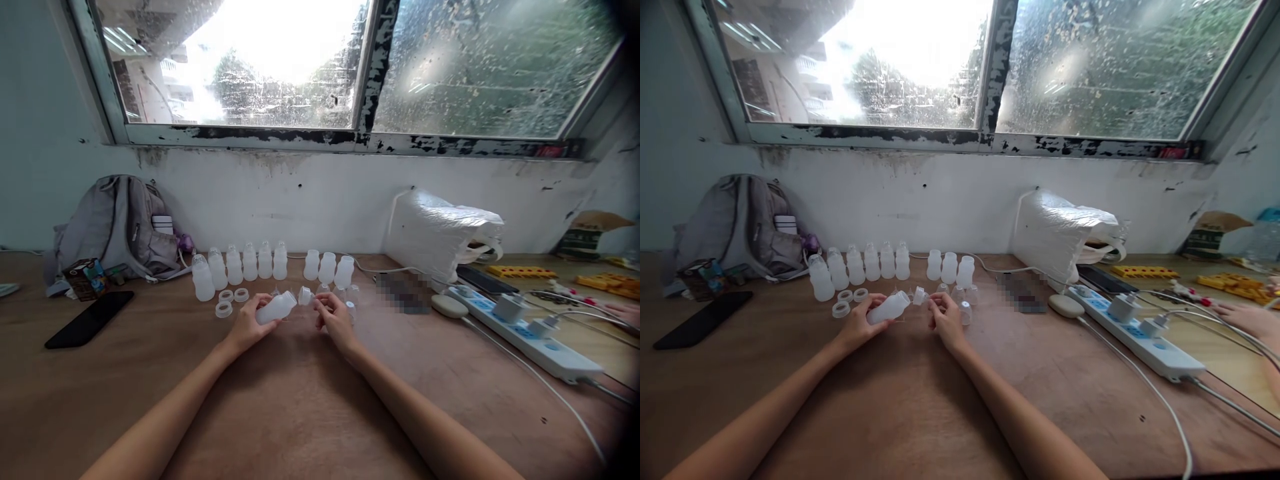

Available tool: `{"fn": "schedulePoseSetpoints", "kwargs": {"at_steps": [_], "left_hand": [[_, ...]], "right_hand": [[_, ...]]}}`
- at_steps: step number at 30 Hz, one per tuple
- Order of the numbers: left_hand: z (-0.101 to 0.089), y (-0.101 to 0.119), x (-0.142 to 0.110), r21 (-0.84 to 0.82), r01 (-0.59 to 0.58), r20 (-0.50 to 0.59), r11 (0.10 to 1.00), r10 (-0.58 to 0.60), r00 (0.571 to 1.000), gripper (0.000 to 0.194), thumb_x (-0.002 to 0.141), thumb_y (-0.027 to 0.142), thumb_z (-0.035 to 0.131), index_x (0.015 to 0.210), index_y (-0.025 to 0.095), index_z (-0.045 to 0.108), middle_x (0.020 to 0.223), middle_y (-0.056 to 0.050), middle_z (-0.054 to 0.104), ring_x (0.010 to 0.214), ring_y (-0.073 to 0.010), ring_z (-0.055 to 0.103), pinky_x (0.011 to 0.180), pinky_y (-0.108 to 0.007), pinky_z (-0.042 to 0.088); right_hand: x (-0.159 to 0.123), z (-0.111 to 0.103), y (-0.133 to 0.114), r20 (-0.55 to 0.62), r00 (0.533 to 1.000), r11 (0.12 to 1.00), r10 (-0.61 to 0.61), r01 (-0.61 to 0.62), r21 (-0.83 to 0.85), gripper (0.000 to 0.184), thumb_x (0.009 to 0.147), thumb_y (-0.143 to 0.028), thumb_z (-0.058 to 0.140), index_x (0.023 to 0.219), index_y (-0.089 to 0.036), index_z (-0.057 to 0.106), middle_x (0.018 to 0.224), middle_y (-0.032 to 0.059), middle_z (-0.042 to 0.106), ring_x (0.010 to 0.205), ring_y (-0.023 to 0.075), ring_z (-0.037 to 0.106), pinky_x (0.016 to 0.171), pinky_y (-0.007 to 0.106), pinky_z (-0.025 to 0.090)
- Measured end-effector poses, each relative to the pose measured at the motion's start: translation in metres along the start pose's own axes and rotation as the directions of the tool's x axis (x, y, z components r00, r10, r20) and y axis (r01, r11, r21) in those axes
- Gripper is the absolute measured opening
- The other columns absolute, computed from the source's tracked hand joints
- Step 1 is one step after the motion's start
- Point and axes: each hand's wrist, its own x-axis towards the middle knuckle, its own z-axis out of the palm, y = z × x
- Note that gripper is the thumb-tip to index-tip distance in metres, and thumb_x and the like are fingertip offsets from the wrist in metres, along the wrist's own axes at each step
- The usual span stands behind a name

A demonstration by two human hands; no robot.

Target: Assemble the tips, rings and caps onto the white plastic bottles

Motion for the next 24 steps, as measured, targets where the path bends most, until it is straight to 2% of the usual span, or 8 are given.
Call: {"fn": "schedulePoseSetpoints", "kwargs": {"at_steps": [7, 16, 20, 24], "left_hand": [[0.000, -0.005, 0.000, 0.121, -0.120, 0.056, 0.985, 0.114, 0.992, 0.039, 0.065, 0.030, 0.062, 0.102, 0.023, 0.054, 0.097, -0.004, 0.058, 0.091, -0.0210, 0.053, 0.082, -0.033, 0.041], [-0.008, -0.011, 0.002, 0.092, -0.177, 0.102, 0.980, 0.167, 0.981, 0.041, 0.066, 0.032, 0.062, 0.106, 0.024, 0.055, 0.100, -0.005, 0.058, 0.094, -0.0209, 0.052, 0.086, -0.034, 0.038], [-0.009, -0.010, 0.002, 0.094, -0.182, 0.116, 0.979, 0.170, 0.979, 0.040, 0.067, 0.032, 0.062, 0.106, 0.024, 0.055, 0.100, -0.005, 0.058, 0.094, -0.0206, 0.051, 0.087, -0.033, 0.038], [-0.008, -0.010, 0.002, 0.086, -0.195, 0.128, 0.977, 0.183, 0.975, 0.042, 0.067, 0.031, 0.062, 0.108, 0.023, 0.055, 0.101, -0.005, 0.058, 0.094, -0.0202, 0.051, 0.085, -0.032, 0.039]], "right_hand": [[-0.004, 0.002, 0.000, 0.104, 0.992, 0.993, -0.065, 0.075, -0.096, 0.024, 0.073, -0.040, 0.051, 0.081, -0.018, 0.052, 0.073, 0.0010, 0.053, 0.038, 0.0067, 0.045, 0.035, 0.020, 0.036], [-0.002, -0.002, -0.004, 0.197, 0.975, 0.973, -0.101, 0.138, -0.185, 0.018, 0.074, -0.034, 0.050, 0.079, -0.017, 0.054, 0.067, 0.0004, 0.052, 0.044, 0.0074, 0.043, 0.038, 0.018, 0.033], [-0.002, -0.002, -0.004, 0.203, 0.972, 0.966, -0.119, 0.161, -0.203, 0.017, 0.074, -0.034, 0.050, 0.077, -0.018, 0.054, 0.066, 0.0001, 0.052, 0.045, 0.0079, 0.043, 0.040, 0.019, 0.033], [-0.003, -0.002, -0.006, 0.218, 0.968, 0.961, -0.124, 0.172, -0.219, 0.021, 0.075, -0.037, 0.048, 0.068, -0.018, 0.052, 0.058, -0.0016, 0.049, 0.044, 0.0083, 0.041, 0.041, 0.020, 0.032]]}}
